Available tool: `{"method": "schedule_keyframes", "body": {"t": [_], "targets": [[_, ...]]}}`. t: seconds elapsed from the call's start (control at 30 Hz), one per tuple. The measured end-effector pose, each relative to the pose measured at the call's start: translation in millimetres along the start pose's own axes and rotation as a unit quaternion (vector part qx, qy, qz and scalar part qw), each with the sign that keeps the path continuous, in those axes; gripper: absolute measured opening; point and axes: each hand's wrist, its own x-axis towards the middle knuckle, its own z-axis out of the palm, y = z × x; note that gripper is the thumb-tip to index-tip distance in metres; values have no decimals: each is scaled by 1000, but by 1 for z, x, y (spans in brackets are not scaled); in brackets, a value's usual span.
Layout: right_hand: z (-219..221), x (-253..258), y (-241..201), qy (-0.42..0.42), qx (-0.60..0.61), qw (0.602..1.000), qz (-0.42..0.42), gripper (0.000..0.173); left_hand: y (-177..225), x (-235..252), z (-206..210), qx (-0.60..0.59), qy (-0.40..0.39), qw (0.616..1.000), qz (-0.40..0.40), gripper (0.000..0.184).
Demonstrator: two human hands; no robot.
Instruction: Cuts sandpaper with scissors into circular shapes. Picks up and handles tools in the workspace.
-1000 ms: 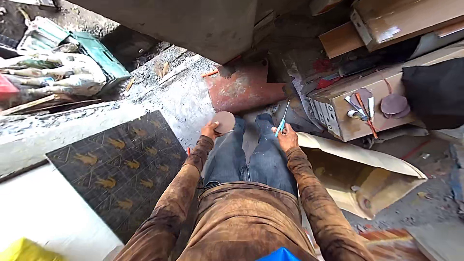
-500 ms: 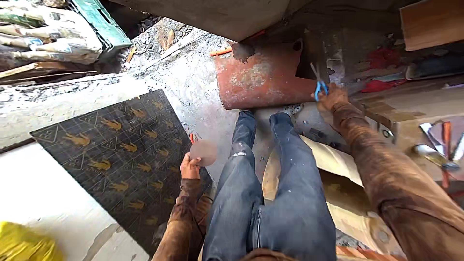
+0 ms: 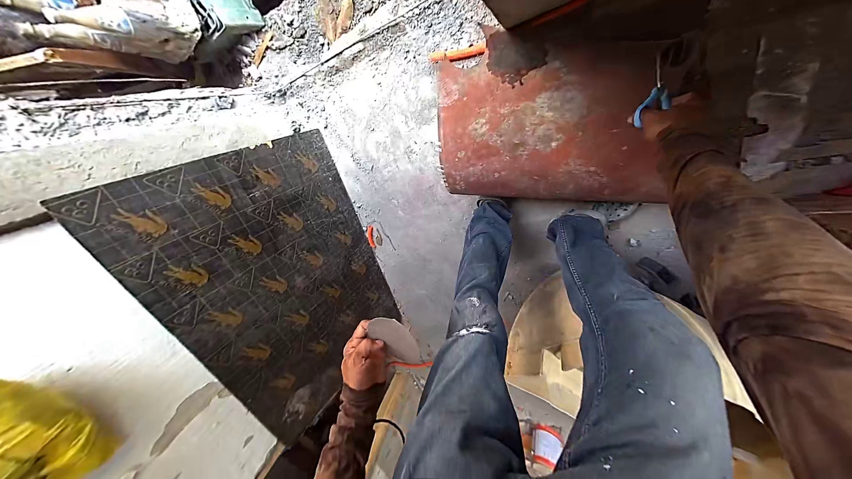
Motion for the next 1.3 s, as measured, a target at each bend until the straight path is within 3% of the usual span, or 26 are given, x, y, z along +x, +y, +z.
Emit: {"method": "schedule_keyframes", "body": {"t": [0.1,0.17,0.27,0.33,0.4,0.5,0.6,0.7,0.87,0.97,1.03,1.13,1.2,1.3], "targets": [[-14,-43,4,5,59,998,-7,69,-2,-3,-1,-24,-30,999,-4,30],[-32,-78,4,9,113,993,-26,69,1,0,0,-46,-91,995,-8,31],[-61,-118,6,29,190,981,-41,70,22,31,20,-11,-195,981,-20,52],[-85,-160,19,23,174,983,-55,66,38,27,32,97,-177,978,-58,56],[-94,-209,44,14,196,978,-71,61,38,19,17,185,-160,964,-101,44],[-138,-259,38,59,287,946,-135,63,41,43,47,215,-167,961,-43,40],[-164,-334,57,76,341,927,-137,70,50,26,46,228,-148,961,-45,46],[-197,-385,59,103,358,909,-188,69,65,36,62,284,-133,949,-46,65],[-255,-460,56,93,401,855,-315,64,80,70,74,484,-128,866,15,116],[-285,-494,53,128,401,833,-358,65,94,94,81,520,-154,837,73,130],[-296,-505,51,155,399,812,-396,63,114,98,96,513,-239,819,100,104],[-309,-515,56,183,406,788,-425,62,124,89,104,505,-386,749,189,50],[-324,-515,61,207,424,766,-437,60,131,79,105,513,-432,714,203,39],[-343,-512,71,247,456,725,-454,58,138,53,102,427,-432,752,256,34]]}}
